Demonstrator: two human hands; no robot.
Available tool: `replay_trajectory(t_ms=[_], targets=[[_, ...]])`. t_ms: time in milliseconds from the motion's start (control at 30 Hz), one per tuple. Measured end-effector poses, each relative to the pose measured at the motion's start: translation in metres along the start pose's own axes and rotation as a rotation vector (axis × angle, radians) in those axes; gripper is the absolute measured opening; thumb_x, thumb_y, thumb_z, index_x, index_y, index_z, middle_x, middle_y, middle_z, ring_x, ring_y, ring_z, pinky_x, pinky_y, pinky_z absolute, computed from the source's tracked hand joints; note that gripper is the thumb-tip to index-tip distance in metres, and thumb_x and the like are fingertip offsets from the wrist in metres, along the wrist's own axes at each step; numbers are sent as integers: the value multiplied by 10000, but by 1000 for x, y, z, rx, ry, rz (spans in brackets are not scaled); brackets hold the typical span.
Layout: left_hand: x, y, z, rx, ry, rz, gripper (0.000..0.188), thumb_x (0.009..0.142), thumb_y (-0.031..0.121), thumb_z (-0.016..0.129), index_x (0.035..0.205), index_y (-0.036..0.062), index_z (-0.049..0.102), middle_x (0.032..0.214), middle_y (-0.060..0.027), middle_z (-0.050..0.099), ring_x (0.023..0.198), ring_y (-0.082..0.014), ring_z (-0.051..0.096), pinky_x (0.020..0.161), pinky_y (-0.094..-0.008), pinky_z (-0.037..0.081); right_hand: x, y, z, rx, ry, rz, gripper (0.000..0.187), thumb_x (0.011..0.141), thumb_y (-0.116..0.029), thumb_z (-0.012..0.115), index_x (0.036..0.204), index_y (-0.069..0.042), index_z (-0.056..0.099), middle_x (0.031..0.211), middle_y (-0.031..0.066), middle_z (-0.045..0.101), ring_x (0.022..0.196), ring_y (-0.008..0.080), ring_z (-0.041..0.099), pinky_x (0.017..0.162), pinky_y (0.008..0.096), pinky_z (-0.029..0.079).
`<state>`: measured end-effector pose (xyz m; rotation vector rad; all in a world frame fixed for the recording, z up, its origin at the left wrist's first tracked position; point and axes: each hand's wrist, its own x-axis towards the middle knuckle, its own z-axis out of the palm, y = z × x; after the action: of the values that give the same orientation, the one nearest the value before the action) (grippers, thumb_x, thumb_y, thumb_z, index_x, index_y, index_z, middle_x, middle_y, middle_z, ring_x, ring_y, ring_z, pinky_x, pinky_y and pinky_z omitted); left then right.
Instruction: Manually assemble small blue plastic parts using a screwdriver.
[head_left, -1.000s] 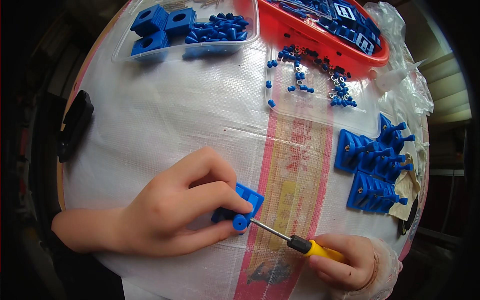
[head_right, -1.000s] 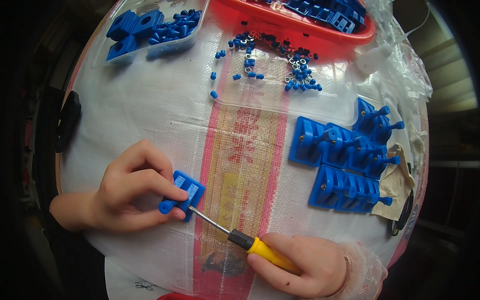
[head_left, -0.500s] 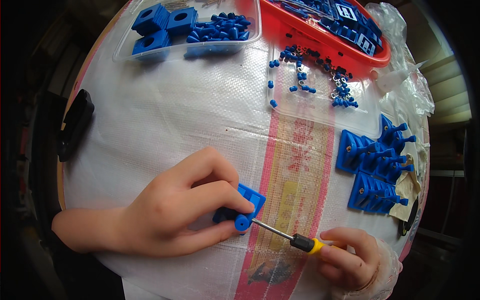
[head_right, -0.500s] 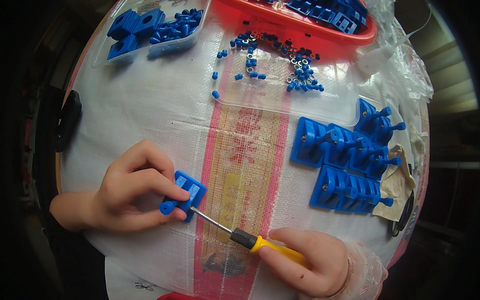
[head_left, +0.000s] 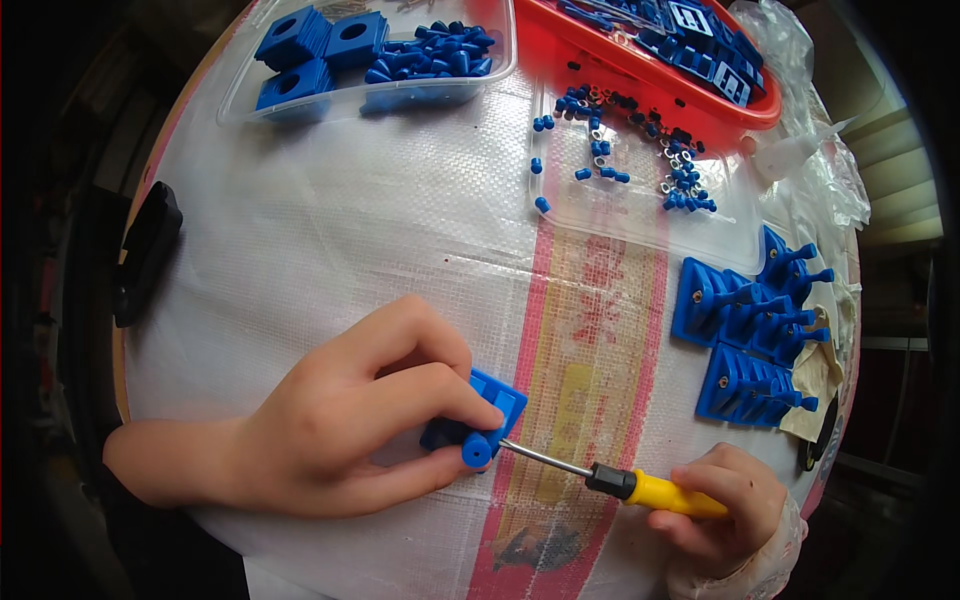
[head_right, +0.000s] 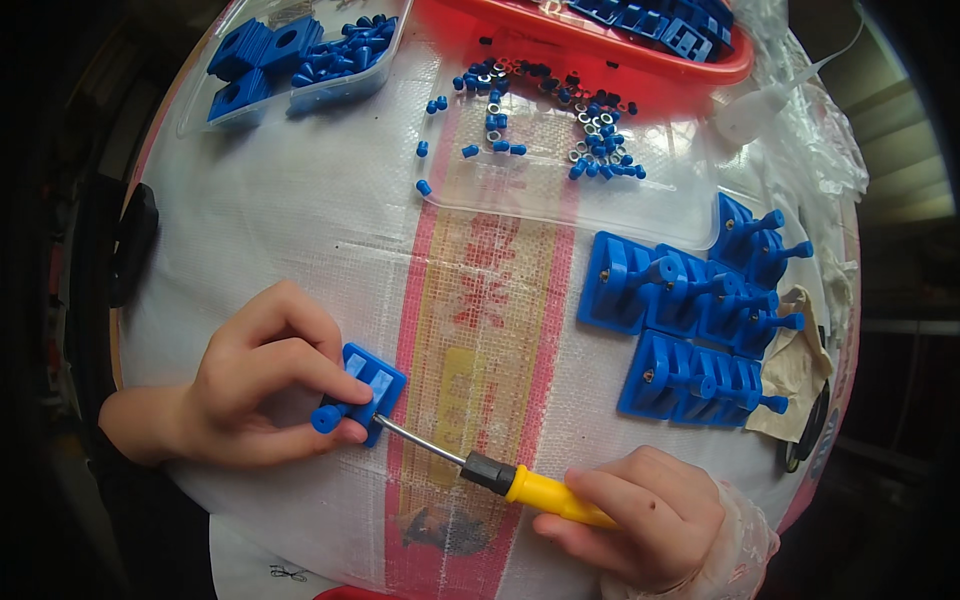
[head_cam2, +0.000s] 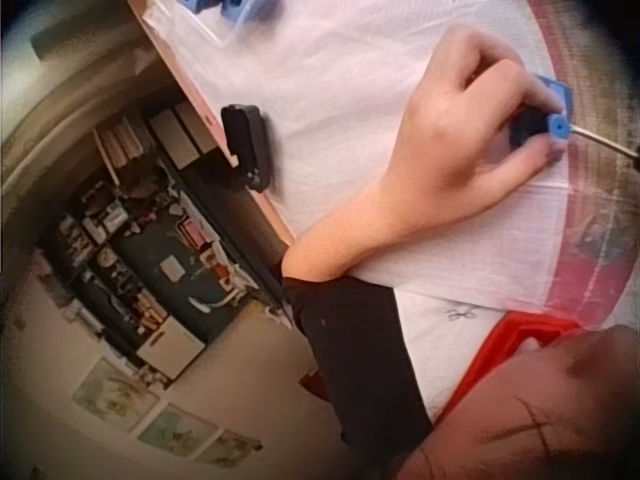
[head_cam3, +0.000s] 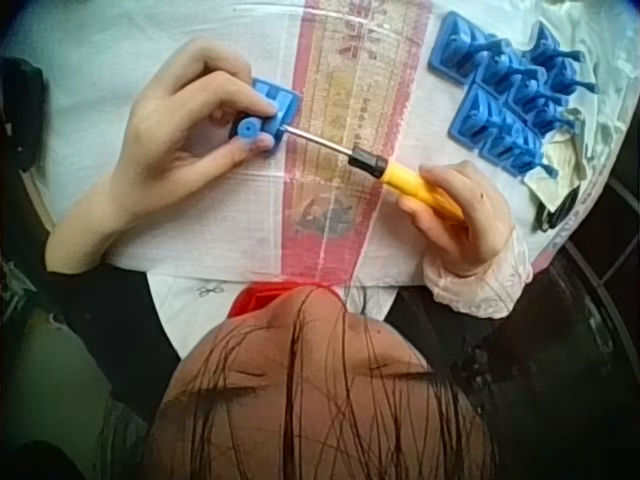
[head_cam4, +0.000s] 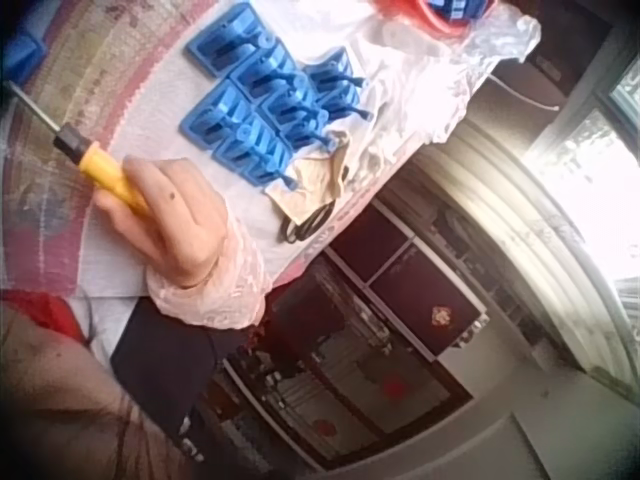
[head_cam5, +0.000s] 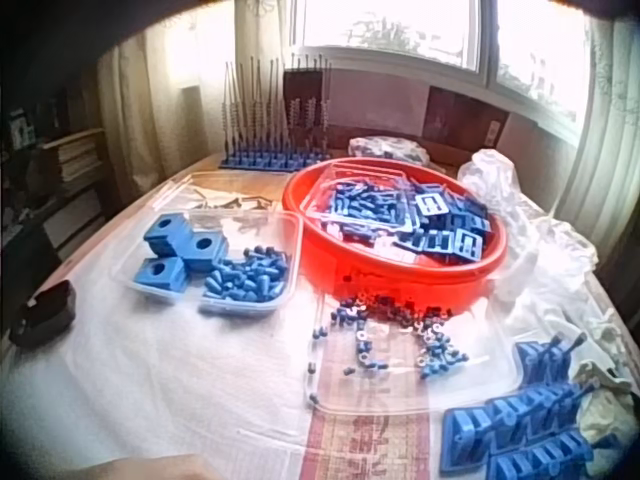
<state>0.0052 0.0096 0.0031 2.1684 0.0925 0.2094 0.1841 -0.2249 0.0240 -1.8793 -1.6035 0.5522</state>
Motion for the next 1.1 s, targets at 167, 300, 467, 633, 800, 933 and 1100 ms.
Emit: replay_trajectory(t_ms=[167, 300, 467, 633, 800, 933, 1100], targets=[[1, -1, 0, -1, -1, 1, 258, 673, 139, 793, 879, 69, 654, 851, -63, 482, 757, -147, 495, 631, -235, 407, 0, 0, 6, 4, 46, -12, 444, 626, -142, 816, 974, -36, 562, 713, 107, 568, 558, 192, 551, 468, 268, 408], [-1, 1, -2, -1, 13, -24, 257, 673, 128, 790, 880, 66, 651, 851, -66, 484, 757, -154, 494, 636, -237, 407, 1, -1, 9, -39, 66, -53, 438, 606, -61, 794, 974, -88, 558, 742, 94, 540, 544, 171, 522, 463, 252, 394], [0, 0, -1, -14, 12, -23, 238, 684, 93, 775, 887, 70, 650, 873, -69, 485, 768, -162, 500, 655, -244, 418, 5, -8, 11, -36, 59, -21, 443, 593, 36, 732, 972, -104, 552, 745, 91, 526, 545, 168, 518, 469, 251, 395], [1, 1, 2, 67, 44, 32, 236, 698, 66, 756, 910, 82, 653, 907, -69, 487, 791, -168, 515, 675, -251, 436, 2, 5, 11, 81, 3, -124, 376, 682, -44, 725, 1001, -50, 524, 731, 125, 566, 561, 200, 553, 463, 280, 413], [2, -2, 1, 27, 32, 52, 281, 695, 42, 748, 956, 72, 649, 937, -83, 530, 834, -186, 542, 706, -259, 463, 3, 10, 6, 115, -72, -187, 356, 739, -98, 708, 1019, -13, 504, 729, 145, 591, 566, 215, 567, 465, 299, 424], [2, -2, 1, -27, 81, 26, 268, 688, 22, 743, 939, 37, 649, 958, -98, 574, 855, -197, 566, 725, -272, 476, 6, 7, 5, -2, -48, -249, 345, 744, -82, 698, 1021, -15, 505, 732, 136, 593, 546, 211, 558, 457, 295, 411], [3, -2, 1, -32, 60, 58, 260, 686, 21, 743, 929, 24, 650, 950, -99, 593, 862, -195, 575, 731, -273, 478, 3, 5, 4, 15, -39, -190, 336, 719, -90, 727, 990, -66, 530, 755, 116, 575, 541, 194, 538, 450, 276, 391]])
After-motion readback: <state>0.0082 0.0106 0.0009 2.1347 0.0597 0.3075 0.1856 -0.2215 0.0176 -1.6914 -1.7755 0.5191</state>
